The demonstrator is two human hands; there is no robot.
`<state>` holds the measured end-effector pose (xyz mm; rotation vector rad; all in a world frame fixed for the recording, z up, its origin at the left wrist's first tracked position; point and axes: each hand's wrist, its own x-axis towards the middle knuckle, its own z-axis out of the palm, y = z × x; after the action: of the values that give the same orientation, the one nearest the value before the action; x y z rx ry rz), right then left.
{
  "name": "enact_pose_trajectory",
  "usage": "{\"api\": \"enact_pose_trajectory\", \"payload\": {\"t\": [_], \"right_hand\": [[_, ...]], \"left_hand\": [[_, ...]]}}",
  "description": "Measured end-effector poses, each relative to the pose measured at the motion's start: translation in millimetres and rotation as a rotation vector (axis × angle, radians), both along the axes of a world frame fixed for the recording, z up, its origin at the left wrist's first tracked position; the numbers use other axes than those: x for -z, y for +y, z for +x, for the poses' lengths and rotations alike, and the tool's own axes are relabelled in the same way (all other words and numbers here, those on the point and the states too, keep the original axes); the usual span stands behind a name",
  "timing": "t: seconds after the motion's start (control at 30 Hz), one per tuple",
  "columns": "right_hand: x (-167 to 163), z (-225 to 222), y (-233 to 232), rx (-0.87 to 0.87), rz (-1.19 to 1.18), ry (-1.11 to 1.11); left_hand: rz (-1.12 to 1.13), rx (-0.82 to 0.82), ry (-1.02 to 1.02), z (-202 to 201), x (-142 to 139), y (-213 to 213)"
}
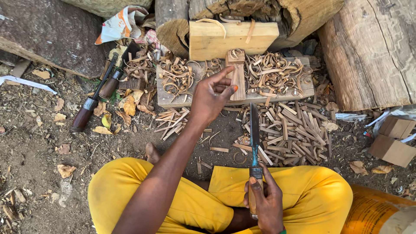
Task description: The person carves a piece of wood using a chisel and a hammer. They strike the chisel with the hammer to remove wood shavings and shape the block, which is held in a wooden jig on the ground.
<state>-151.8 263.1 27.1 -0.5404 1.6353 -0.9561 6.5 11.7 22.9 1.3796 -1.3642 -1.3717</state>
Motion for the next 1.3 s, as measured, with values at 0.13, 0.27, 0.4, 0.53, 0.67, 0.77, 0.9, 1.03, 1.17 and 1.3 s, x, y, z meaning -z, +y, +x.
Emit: {"api": "enact_pose_trajectory", "payload": {"t": [0.13, 0.27, 0.4, 0.53, 0.67, 0.77, 0.9, 1.03, 1.17, 1.3], "right_hand": [[0.8, -1.0, 0.5, 0.031, 0.017, -0.046], [1.2, -0.9, 0.4, 0.048, 0.041, -0.050], [0.8, -0.4, 0.0, 0.049, 0.041, -0.048], [0.0, 0.2, -0.7, 0.040, 0.090, -0.021], [-1.1, 0.5, -1.5, 0.033, 0.080, -0.027], [-2.0, 0.6, -2.1, 0.043, 0.085, -0.041], [-3.1, 0.5, -2.6, 0.054, 0.091, -0.060], [-3.9, 0.3, -3.0, 0.065, 0.064, -0.103], [-4.2, 0.2, -3.3, 0.070, 0.059, -0.111], [-4.3, 0.3, -3.5, 0.076, 0.058, -0.112]], "left_hand": [[0.165, 0.013, -0.088, -3.1, -7.7, -9.7], [0.148, 0.004, -0.045, -6.2, -4.4, -16.5], [0.097, -0.010, -0.072, -12.3, 8.7, -19.1], [-0.080, 0.007, -0.252, -18.9, 19.5, -21.6], [-0.207, -0.017, -0.312, -21.2, 18.5, -23.7], [-0.014, 0.002, -0.325, -17.5, 12.6, -23.0], [-0.082, -0.010, -0.340, -6.8, 6.2, -20.1], [-0.517, 0.082, -0.491, -0.3, 3.7, -14.5], [-0.633, 0.229, -0.771, 0.9, 1.2, -4.8], [-0.614, 0.267, -0.864, 3.7, 0.1, 0.1]]}}
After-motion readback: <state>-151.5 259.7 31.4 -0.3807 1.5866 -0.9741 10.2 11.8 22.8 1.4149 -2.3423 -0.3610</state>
